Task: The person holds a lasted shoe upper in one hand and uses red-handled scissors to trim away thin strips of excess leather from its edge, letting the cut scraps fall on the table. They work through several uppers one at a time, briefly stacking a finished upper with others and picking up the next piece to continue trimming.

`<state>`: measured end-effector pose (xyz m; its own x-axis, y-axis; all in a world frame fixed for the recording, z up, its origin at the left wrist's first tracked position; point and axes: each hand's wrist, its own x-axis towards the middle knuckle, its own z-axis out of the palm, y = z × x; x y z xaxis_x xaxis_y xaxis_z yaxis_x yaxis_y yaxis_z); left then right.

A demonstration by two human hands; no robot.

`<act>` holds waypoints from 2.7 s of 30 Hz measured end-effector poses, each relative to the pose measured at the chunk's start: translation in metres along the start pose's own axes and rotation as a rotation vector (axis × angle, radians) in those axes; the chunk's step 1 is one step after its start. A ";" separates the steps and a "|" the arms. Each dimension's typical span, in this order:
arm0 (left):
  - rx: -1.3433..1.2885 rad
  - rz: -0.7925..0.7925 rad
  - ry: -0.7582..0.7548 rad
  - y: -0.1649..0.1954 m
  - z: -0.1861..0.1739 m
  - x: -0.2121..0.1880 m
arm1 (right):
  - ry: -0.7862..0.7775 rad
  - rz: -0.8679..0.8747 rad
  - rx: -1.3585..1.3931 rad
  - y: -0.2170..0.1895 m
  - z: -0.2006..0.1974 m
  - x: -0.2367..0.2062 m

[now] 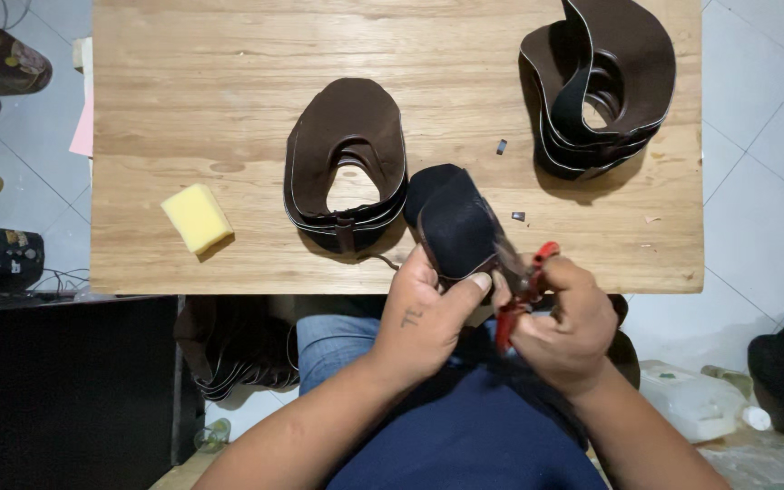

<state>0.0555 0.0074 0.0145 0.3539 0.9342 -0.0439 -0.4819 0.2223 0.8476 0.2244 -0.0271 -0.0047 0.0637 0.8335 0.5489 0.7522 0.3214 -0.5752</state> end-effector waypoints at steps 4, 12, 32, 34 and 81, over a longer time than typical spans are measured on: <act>-0.082 -0.035 0.047 0.004 -0.004 0.000 | -0.175 0.183 0.295 -0.002 -0.006 -0.009; -0.203 0.031 0.157 0.020 -0.018 0.015 | -0.537 0.633 0.792 0.008 -0.046 -0.002; -0.171 0.109 0.224 0.015 -0.034 0.021 | -0.897 0.929 0.594 0.037 -0.056 -0.025; -0.175 0.118 0.225 0.018 -0.035 0.022 | -0.906 0.926 0.631 0.040 -0.058 -0.025; -0.409 -0.015 0.092 -0.020 -0.025 0.009 | -0.653 1.016 0.878 0.029 -0.019 -0.047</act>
<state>0.0482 0.0182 -0.0159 0.2988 0.9470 -0.1176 -0.7626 0.3110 0.5672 0.2559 -0.0657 -0.0353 -0.1712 0.8339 -0.5247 -0.0717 -0.5417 -0.8375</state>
